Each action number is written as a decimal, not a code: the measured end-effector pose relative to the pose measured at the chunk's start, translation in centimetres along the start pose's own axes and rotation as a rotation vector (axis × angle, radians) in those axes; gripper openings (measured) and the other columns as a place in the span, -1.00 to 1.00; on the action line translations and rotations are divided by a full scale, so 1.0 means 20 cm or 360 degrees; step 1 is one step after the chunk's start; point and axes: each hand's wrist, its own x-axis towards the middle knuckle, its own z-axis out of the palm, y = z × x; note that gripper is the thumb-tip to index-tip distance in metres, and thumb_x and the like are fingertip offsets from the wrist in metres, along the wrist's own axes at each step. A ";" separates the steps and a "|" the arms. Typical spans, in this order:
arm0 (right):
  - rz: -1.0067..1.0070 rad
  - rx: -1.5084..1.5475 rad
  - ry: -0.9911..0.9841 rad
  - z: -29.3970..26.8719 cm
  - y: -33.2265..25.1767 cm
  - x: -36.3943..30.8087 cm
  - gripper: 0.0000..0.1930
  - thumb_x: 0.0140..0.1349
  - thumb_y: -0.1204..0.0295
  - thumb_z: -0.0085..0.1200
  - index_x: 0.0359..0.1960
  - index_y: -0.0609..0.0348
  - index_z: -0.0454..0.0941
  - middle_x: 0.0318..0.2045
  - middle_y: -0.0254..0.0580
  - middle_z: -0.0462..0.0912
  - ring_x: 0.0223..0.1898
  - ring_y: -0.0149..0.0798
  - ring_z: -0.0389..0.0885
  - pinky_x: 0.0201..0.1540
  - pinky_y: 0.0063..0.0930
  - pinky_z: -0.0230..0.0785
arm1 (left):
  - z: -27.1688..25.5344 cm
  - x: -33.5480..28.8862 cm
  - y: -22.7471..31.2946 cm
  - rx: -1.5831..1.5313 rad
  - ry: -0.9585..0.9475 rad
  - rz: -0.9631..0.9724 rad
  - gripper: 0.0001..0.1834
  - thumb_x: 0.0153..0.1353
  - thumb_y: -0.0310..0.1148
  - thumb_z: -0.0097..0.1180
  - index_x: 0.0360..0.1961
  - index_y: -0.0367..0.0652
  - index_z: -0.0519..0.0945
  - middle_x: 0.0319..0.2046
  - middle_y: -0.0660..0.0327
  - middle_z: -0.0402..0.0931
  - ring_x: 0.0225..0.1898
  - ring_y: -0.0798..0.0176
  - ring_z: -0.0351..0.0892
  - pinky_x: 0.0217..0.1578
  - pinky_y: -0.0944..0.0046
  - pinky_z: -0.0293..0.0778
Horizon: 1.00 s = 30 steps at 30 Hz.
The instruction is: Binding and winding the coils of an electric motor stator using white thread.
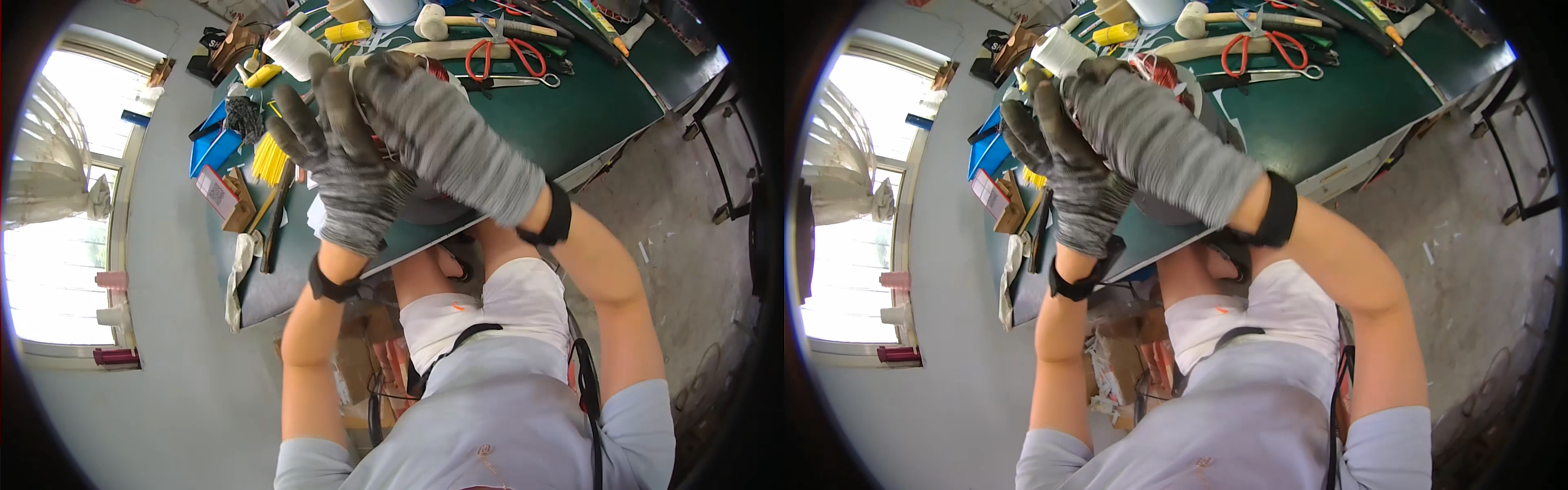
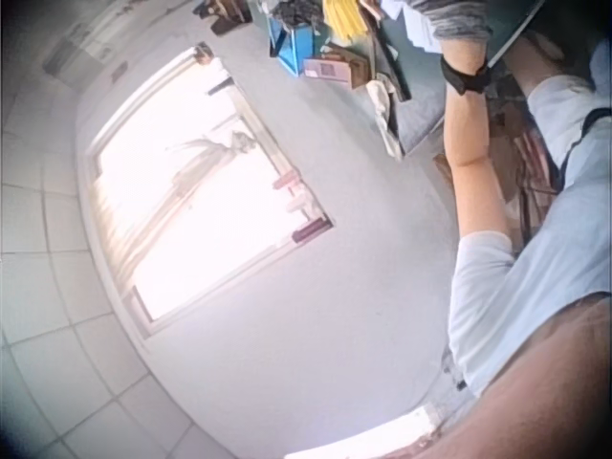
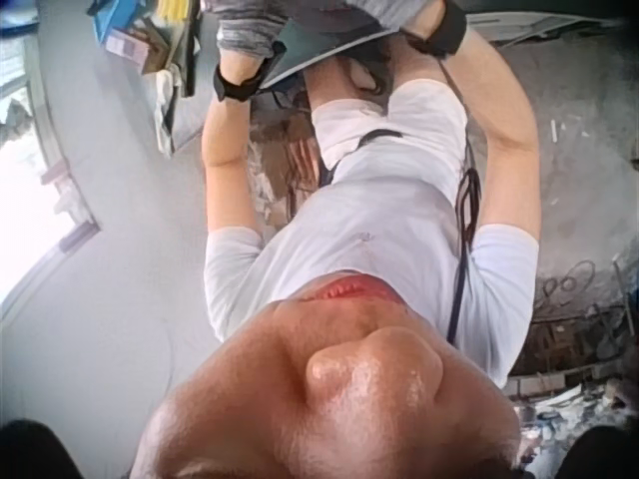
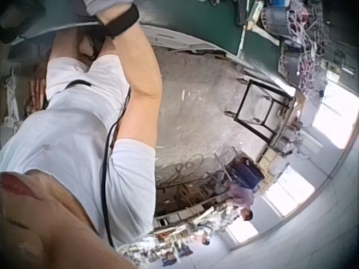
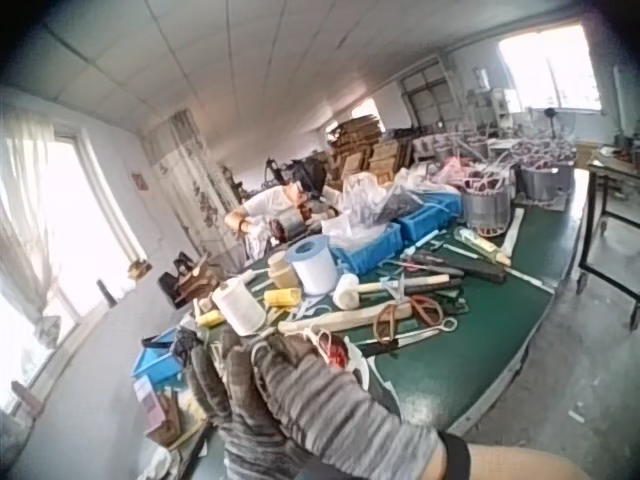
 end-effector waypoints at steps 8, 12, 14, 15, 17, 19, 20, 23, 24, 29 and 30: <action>0.1985 0.1318 0.0556 -0.48 -0.10 -0.95 -0.79 0.24 0.34 -0.05 -0.15 0.12 0.50 -0.43 -0.29 0.45 -0.49 -0.35 0.38 -0.44 -0.49 0.30 | -0.03 -0.03 0.03 -0.1012 -0.0078 -0.0251 -0.40 -0.15 -0.51 0.26 0.01 -0.19 0.40 -0.38 0.18 0.50 -0.25 0.11 0.47 -0.14 0.18 0.35; 0.2522 0.1809 0.0968 -0.58 0.00 -1.05 -0.75 0.26 0.26 -0.03 -0.14 0.14 0.48 -0.40 -0.33 0.46 -0.51 -0.48 0.34 -0.45 -0.58 0.27 | -0.12 -0.02 -0.06 -0.1238 -0.0548 -0.0357 -0.65 -0.07 -0.42 0.24 -0.18 -0.12 0.52 -0.35 0.15 0.49 -0.23 0.04 0.47 -0.01 0.11 0.24; 0.2437 0.1617 0.0924 -0.52 0.00 -0.95 -0.73 0.24 0.26 0.02 -0.13 0.15 0.47 -0.33 -0.30 0.49 -0.46 -0.49 0.37 -0.40 -0.59 0.30 | -0.12 -0.02 -0.09 -0.1350 -0.0559 -0.0467 -0.63 -0.06 -0.41 0.22 -0.15 -0.13 0.51 -0.32 0.13 0.49 -0.19 0.02 0.46 0.04 0.08 0.21; 0.2392 0.1525 0.0905 -0.48 -0.01 -0.90 -0.72 0.23 0.25 0.05 -0.12 0.15 0.47 -0.29 -0.29 0.51 -0.44 -0.50 0.39 -0.37 -0.60 0.31 | -0.13 -0.01 -0.08 -0.1036 -0.0501 -0.0214 -0.60 -0.05 -0.43 0.18 -0.11 -0.16 0.48 -0.25 0.11 0.49 -0.13 0.02 0.44 0.05 0.10 0.22; 0.1223 0.0427 0.0269 -0.27 -0.01 -0.67 -0.71 0.20 0.25 0.09 -0.13 0.15 0.47 -0.28 -0.27 0.52 -0.34 -0.36 0.49 -0.28 -0.44 0.37 | -0.12 -0.02 -0.06 -0.0714 -0.0449 0.0018 -0.57 -0.05 -0.46 0.13 -0.07 -0.20 0.45 -0.19 0.09 0.49 -0.06 0.02 0.41 0.07 0.11 0.23; 0.0765 0.0263 0.0033 -0.17 -0.12 -0.32 -0.73 0.20 0.27 0.07 -0.15 0.15 0.47 -0.29 -0.24 0.53 -0.27 -0.23 0.53 -0.19 -0.32 0.39 | -0.13 -0.03 -0.05 -0.0458 -0.0553 0.0067 -0.60 -0.01 -0.45 0.07 -0.07 -0.21 0.45 -0.09 0.04 0.44 0.03 -0.02 0.35 0.12 0.04 0.18; 0.0728 0.0362 -0.0095 -0.10 -0.12 -0.30 -0.75 0.20 0.28 0.08 -0.16 0.14 0.47 -0.33 -0.28 0.53 -0.30 -0.26 0.53 -0.22 -0.37 0.40 | -0.12 -0.01 -0.04 -0.0464 -0.0607 0.0111 -0.59 0.02 -0.33 0.07 -0.07 -0.23 0.44 -0.05 0.01 0.39 0.05 -0.10 0.31 0.15 -0.04 0.14; 0.1130 0.1237 -0.0025 -0.08 -0.19 -0.30 -0.78 0.22 0.31 0.05 -0.18 0.13 0.47 -0.45 -0.35 0.51 -0.44 -0.37 0.47 -0.34 -0.50 0.36 | -0.12 -0.04 -0.01 -0.0250 -0.0444 0.0175 -0.58 -0.03 -0.32 0.09 -0.10 -0.24 0.46 -0.08 0.00 0.40 0.04 -0.08 0.33 0.15 -0.05 0.14; 0.1604 0.1977 0.0183 -0.10 -0.21 -0.31 -0.81 0.23 0.33 0.02 -0.19 0.13 0.48 -0.54 -0.39 0.48 -0.54 -0.44 0.42 -0.44 -0.59 0.32 | -0.06 -0.06 0.00 -0.0232 -0.0390 0.0165 -0.58 -0.06 -0.31 0.09 -0.12 -0.24 0.48 -0.09 -0.01 0.41 0.02 -0.07 0.35 0.15 -0.06 0.14; 0.1221 0.2093 -0.0437 -0.24 -0.12 -0.26 -0.83 0.32 0.38 -0.13 -0.14 0.07 0.48 -0.56 -0.47 0.41 -0.69 -0.63 0.16 -0.59 -0.73 0.08 | -0.03 -0.09 -0.01 -0.0319 -0.0206 0.0118 -0.61 -0.09 -0.25 0.08 -0.22 -0.22 0.49 -0.24 0.02 0.44 -0.12 -0.04 0.40 0.02 -0.05 0.24; 0.1211 0.2093 -0.0462 -0.19 -0.09 -0.24 -0.83 0.32 0.38 -0.13 -0.14 0.07 0.48 -0.56 -0.47 0.41 -0.69 -0.63 0.16 -0.59 -0.73 0.08 | -0.03 -0.09 0.01 -0.0353 -0.0156 0.0081 -0.63 -0.11 -0.22 0.08 -0.27 -0.20 0.48 -0.31 0.04 0.43 -0.20 -0.03 0.40 -0.05 -0.04 0.26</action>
